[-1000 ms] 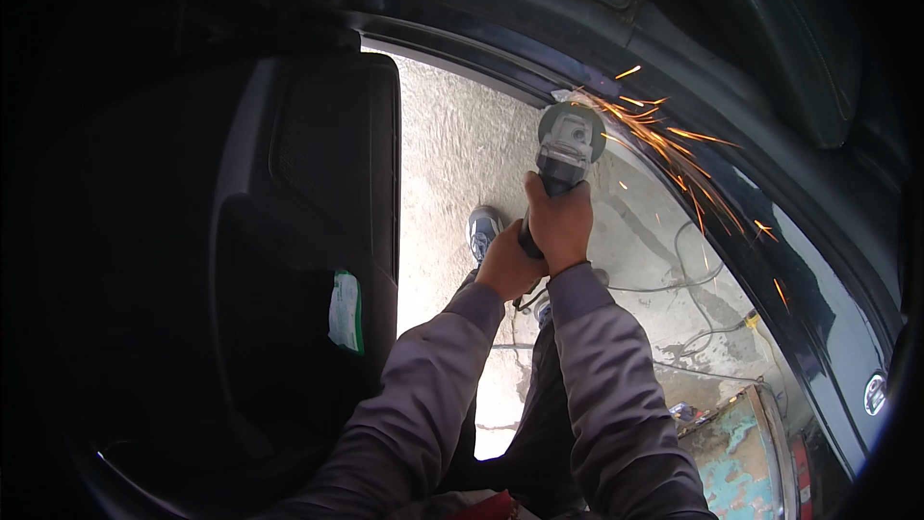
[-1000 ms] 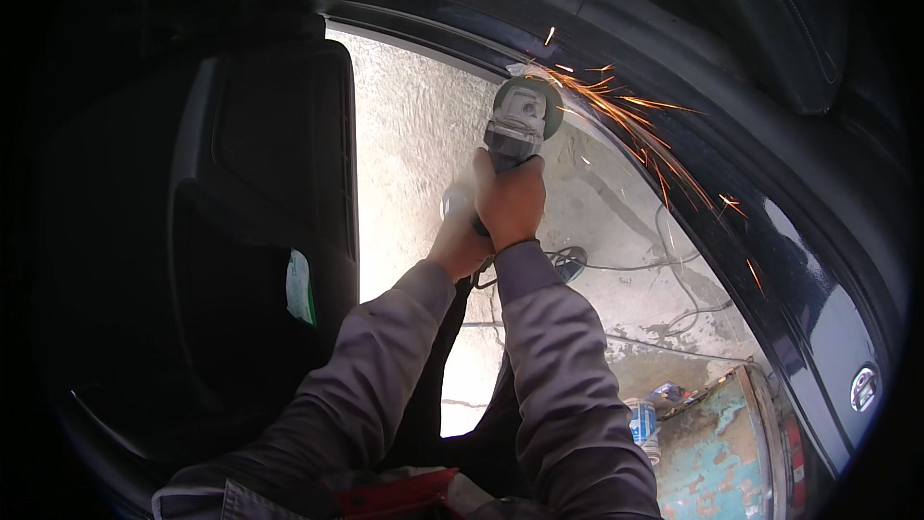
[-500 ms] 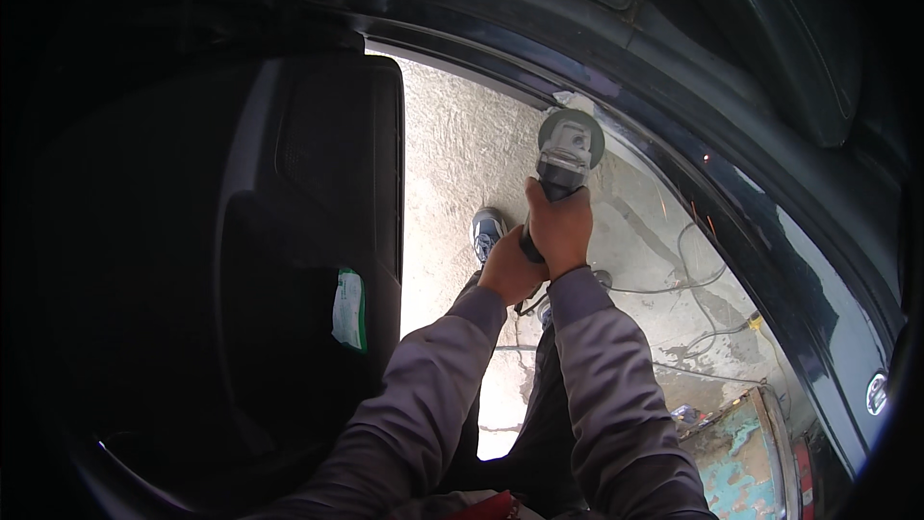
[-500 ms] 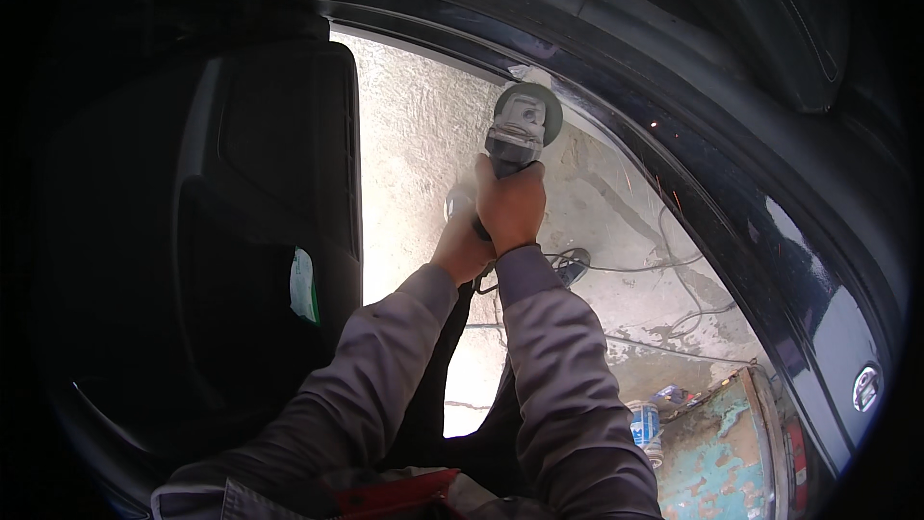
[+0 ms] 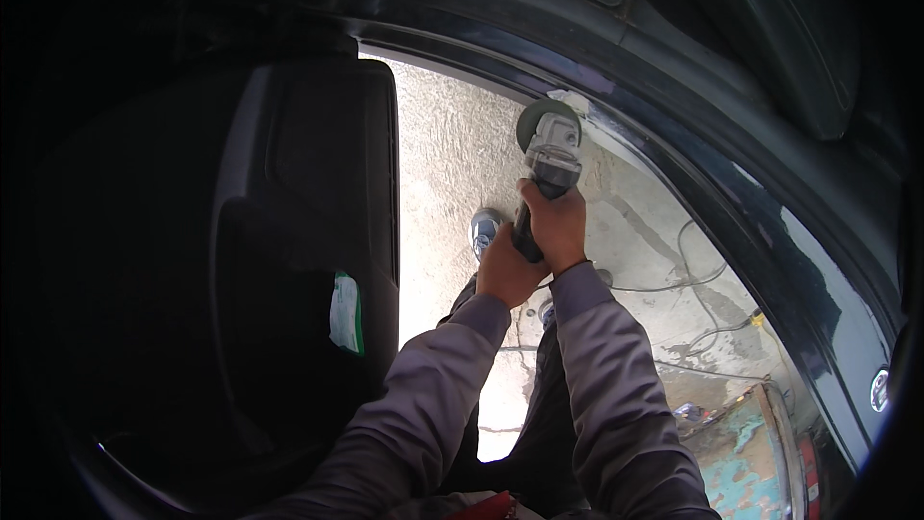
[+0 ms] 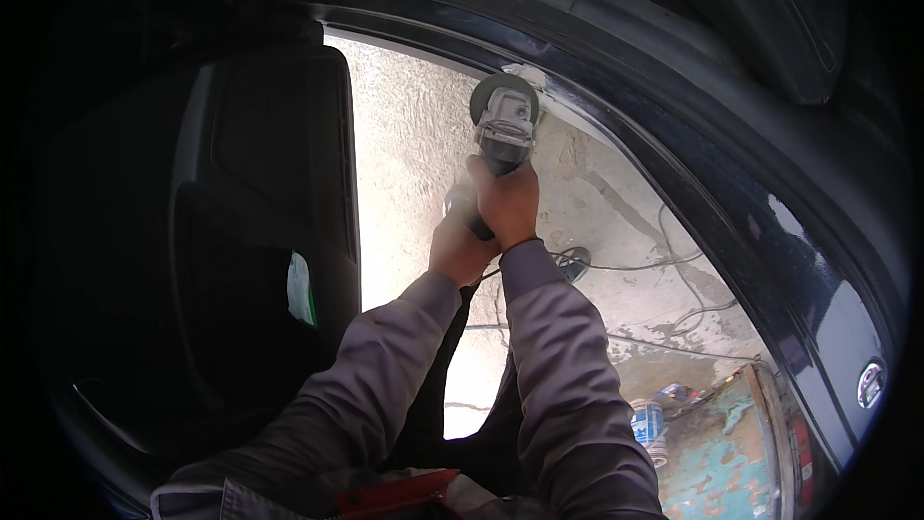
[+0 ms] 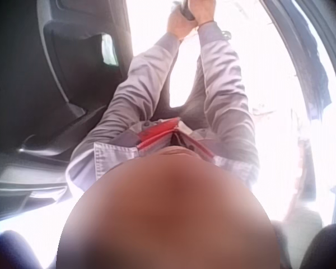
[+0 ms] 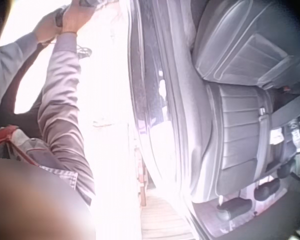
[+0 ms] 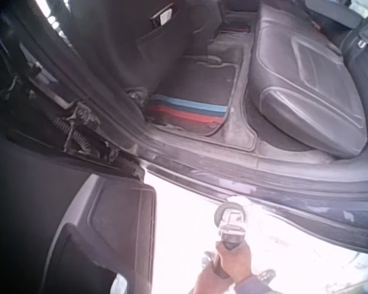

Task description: The person uses an angle grinder to remove paint from the exterior and interior edges of a black car door, then switches to an air blow gun to clear debris from the door frame and interior. The door is opened and closed during the process.

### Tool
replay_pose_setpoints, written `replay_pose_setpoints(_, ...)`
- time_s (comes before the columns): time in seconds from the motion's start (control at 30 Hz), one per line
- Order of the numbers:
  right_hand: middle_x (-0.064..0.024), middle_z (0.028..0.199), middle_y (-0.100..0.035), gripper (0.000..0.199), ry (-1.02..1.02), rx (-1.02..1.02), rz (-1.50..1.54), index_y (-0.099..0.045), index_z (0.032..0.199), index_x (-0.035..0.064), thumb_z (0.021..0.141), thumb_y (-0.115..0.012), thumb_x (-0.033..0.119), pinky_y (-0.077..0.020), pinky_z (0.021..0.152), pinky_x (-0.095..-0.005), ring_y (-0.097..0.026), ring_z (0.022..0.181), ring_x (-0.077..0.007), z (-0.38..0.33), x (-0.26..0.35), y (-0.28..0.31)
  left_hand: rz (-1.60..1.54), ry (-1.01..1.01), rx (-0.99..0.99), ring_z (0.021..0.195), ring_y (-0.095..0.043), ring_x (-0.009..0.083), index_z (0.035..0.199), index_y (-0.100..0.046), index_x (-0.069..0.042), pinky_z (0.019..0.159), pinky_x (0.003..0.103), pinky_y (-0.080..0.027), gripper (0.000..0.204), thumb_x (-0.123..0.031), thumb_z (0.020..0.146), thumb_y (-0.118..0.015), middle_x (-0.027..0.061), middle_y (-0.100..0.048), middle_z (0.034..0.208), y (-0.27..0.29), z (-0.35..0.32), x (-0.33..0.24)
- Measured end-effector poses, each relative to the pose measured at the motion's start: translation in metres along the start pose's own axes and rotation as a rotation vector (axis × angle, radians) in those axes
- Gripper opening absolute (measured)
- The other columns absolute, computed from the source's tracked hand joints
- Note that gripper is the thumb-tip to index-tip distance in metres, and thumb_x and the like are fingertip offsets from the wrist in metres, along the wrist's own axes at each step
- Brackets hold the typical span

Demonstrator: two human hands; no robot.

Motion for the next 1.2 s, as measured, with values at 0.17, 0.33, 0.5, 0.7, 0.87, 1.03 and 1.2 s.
replay_pose_setpoints(0.17,-0.011,0.086,-0.072,0.022,-0.26,0.221,0.47,-0.07,0.101,-0.0023,0.092,-0.076,0.018,-0.0589,0.067,-0.0359,-0.074,0.075,-0.0223,0.013,-0.02,0.002,0.127,-0.041,-0.139,0.104,-0.072,0.0474,0.133,-0.051,0.001,0.087,0.053,-0.059,0.072,-0.028,0.079,-0.089,0.0281,-0.074,0.109,-0.012,0.002,-0.004)
replay_pose_setpoints(0.33,-0.013,0.085,-0.071,0.023,-0.278,0.241,0.631,-0.068,0.1,-0.0032,0.092,-0.073,0.018,-0.0602,0.068,-0.0383,-0.073,0.073,-0.0242,0.02,-0.026,0.017,0.154,-0.049,-0.155,0.104,-0.072,0.0491,0.139,-0.046,0.002,0.088,0.053,-0.059,0.076,-0.024,0.081,-0.086,0.0301,-0.072,0.114,-0.027,0.007,-0.009)
replay_pose_setpoints(0.5,-0.0139,0.086,-0.071,0.025,-0.263,0.266,0.67,-0.067,0.1,-0.0031,0.093,-0.072,0.02,-0.0609,0.069,-0.0394,-0.072,0.074,-0.0249,0.028,-0.034,0.031,0.185,-0.03,-0.146,0.108,-0.071,0.0491,0.14,-0.047,0.003,0.09,0.053,-0.059,0.075,-0.022,0.081,-0.085,0.0311,-0.069,0.121,-0.043,0.009,-0.013)
replay_pose_setpoints(0.7,-0.0151,0.088,-0.071,0.026,-0.25,0.275,0.732,-0.067,0.103,-0.0034,0.093,-0.072,0.021,-0.0615,0.071,-0.0406,-0.073,0.077,-0.0258,0.037,-0.046,0.042,0.21,-0.06,-0.178,0.111,-0.069,0.0477,0.137,-0.051,0.001,0.093,0.053,-0.057,0.069,-0.02,0.081,-0.085,0.028,-0.068,0.122,-0.061,0.016,-0.011)
replay_pose_setpoints(0.87,-0.0154,0.089,-0.072,0.027,-0.235,0.281,0.746,-0.067,0.103,-0.0033,0.093,-0.072,0.021,-0.0617,0.071,-0.0408,-0.073,0.078,-0.0261,0.045,-0.052,0.048,0.227,-0.089,-0.194,0.11,-0.069,0.0468,0.135,-0.052,0.0,0.092,0.053,-0.058,0.066,-0.02,0.081,-0.085,0.0267,-0.067,0.121,-0.072,0.022,-0.008)
replay_pose_setpoints(1.03,-0.015,0.088,-0.072,0.026,-0.241,0.285,0.744,-0.068,0.101,-0.0033,0.093,-0.072,0.021,-0.0617,0.071,-0.0404,-0.074,0.078,-0.0257,0.049,-0.056,0.049,0.245,-0.119,-0.217,0.109,-0.07,0.0466,0.134,-0.052,0.0,0.091,0.053,-0.058,0.065,-0.021,0.082,-0.085,0.0264,-0.068,0.12,-0.077,0.025,-0.005)
replay_pose_setpoints(1.2,-0.0147,0.087,-0.072,0.027,-0.23,0.282,0.733,-0.068,0.1,-0.0042,0.094,-0.071,0.022,-0.0616,0.071,-0.0399,-0.074,0.077,-0.0253,0.047,-0.058,0.049,0.237,-0.085,-0.203,0.109,-0.07,0.0464,0.135,-0.052,0.0,0.091,0.053,-0.058,0.066,-0.021,0.082,-0.085,0.0263,-0.068,0.12,-0.078,0.024,-0.003)
Point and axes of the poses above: each hand's wrist, its own z-axis towards the middle knuckle, its own y-axis out of the back of the hand, x = y × z, the point moved 3 cm from there along z, towards the middle knuckle
